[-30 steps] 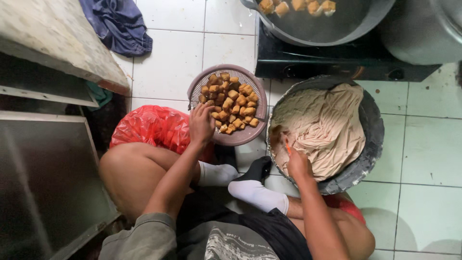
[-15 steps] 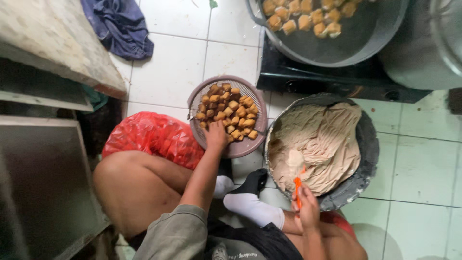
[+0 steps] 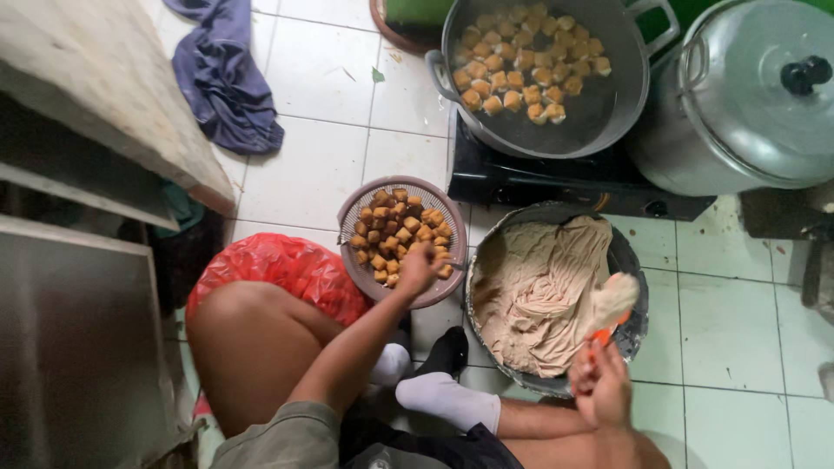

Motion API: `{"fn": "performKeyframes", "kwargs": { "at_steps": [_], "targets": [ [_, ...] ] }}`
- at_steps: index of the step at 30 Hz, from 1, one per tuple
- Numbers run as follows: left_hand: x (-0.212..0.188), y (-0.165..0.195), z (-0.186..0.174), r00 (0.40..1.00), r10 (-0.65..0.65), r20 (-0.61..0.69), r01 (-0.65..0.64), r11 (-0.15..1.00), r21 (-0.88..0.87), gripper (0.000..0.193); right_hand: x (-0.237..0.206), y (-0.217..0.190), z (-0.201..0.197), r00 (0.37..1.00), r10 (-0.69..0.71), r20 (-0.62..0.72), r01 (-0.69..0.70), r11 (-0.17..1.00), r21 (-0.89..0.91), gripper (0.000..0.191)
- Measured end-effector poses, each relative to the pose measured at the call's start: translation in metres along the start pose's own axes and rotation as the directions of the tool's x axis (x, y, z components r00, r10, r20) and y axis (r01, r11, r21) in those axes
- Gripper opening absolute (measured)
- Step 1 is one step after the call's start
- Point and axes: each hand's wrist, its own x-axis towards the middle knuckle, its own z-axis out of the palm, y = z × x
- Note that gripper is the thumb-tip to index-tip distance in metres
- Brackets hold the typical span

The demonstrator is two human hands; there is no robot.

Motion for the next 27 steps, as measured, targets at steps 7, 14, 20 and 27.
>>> {"fn": "performKeyframes", "kwargs": {
  "at_steps": [7,14,20,27],
  "targets": [
    [-0.007,0.169,0.014,0.933,0.193,0.303,-0.103,0.952,-0.289,0.027,0.000,-0.091,0.054,0.997,-0.071,0.042,0.079,0.972,-0.223,0.013],
    [-0.099,0.225,0.013,0.854,0.395,0.340,-0.157,0.817,-0.554,0.025,-0.040,-0.093,0.090,1.000,0.008,0.010,-0.003,0.908,-0.418,0.022],
    [-0.159,0.232,-0.006,0.834,0.411,0.368,-0.062,0.733,-0.678,0.020,-0.052,-0.081,0.102,0.992,-0.122,-0.044,0.087,0.880,-0.468,0.022],
    [-0.171,0.214,-0.016,0.888,0.290,0.358,-0.002,0.779,-0.626,0.023,-0.032,-0.061,0.094,0.988,-0.146,0.044,0.152,0.914,-0.376,0.015]
  ]
}}
